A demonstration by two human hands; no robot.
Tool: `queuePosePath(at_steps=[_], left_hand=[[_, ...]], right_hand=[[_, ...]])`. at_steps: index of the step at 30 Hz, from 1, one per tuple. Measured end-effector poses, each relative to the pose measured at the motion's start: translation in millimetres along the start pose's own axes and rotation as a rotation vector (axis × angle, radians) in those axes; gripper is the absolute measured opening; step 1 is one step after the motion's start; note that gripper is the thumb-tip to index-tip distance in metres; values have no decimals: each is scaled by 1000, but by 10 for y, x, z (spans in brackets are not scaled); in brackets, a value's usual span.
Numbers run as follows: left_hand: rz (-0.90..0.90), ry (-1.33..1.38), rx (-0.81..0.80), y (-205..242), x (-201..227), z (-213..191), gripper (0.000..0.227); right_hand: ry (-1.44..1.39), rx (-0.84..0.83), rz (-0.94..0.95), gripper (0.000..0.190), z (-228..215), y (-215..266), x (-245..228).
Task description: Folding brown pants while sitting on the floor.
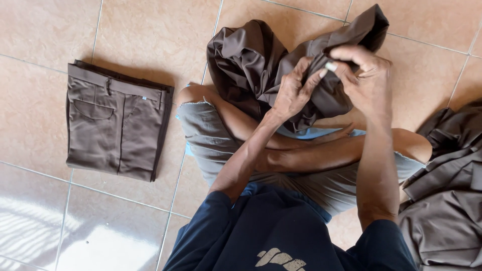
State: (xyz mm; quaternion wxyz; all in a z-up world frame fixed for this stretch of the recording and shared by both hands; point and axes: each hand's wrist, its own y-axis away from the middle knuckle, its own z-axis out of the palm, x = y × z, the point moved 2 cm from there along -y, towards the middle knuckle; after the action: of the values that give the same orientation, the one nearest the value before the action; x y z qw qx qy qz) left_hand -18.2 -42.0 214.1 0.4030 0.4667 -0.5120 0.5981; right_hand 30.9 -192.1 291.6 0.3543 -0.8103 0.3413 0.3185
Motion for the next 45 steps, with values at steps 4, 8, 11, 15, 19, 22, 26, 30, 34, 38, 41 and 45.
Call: queuePosePath(at_steps=[4,8,11,15,19,22,26,30,34,38,41,45], left_hand=[[142,-711,266,-226,-401,-212,18],[212,-928,335,-296,-284,-131,19],[342,-870,238,-233,-470,432,21],[-52,-564,169,-418,-430,731,34],[-206,-363,458,-794,-223,78,43],[-75,-156,675,-968,-770,-825,43],[-207,171,719,-353,-629,-1391,51],[-351,-113,855,227,-1568,-1601,51],[-367,180,954,549,-2192,-1648,49],[-370,280,990,476,-2039,-1735,48],[-383,217,983,494,-1870,-1705,46],[-383,342,862,524,-1589,-1602,41]], right_hand=[[139,208,-66,21,291,315,-56],[-189,-340,171,22,1219,915,162],[-963,-559,236,106,2166,1075,245],[205,-180,280,75,3120,809,1190],[-76,-206,243,46,3066,1456,2703],[919,43,-330,41,2739,2058,4685],[1371,-208,29,20,563,1812,4098],[1146,-243,643,51,338,1467,3061],[812,-142,294,93,1217,1095,1501],[729,-589,501,76,1469,1414,2457],[1053,-537,556,20,879,1453,3186],[1020,-401,885,74,27,1723,3959]])
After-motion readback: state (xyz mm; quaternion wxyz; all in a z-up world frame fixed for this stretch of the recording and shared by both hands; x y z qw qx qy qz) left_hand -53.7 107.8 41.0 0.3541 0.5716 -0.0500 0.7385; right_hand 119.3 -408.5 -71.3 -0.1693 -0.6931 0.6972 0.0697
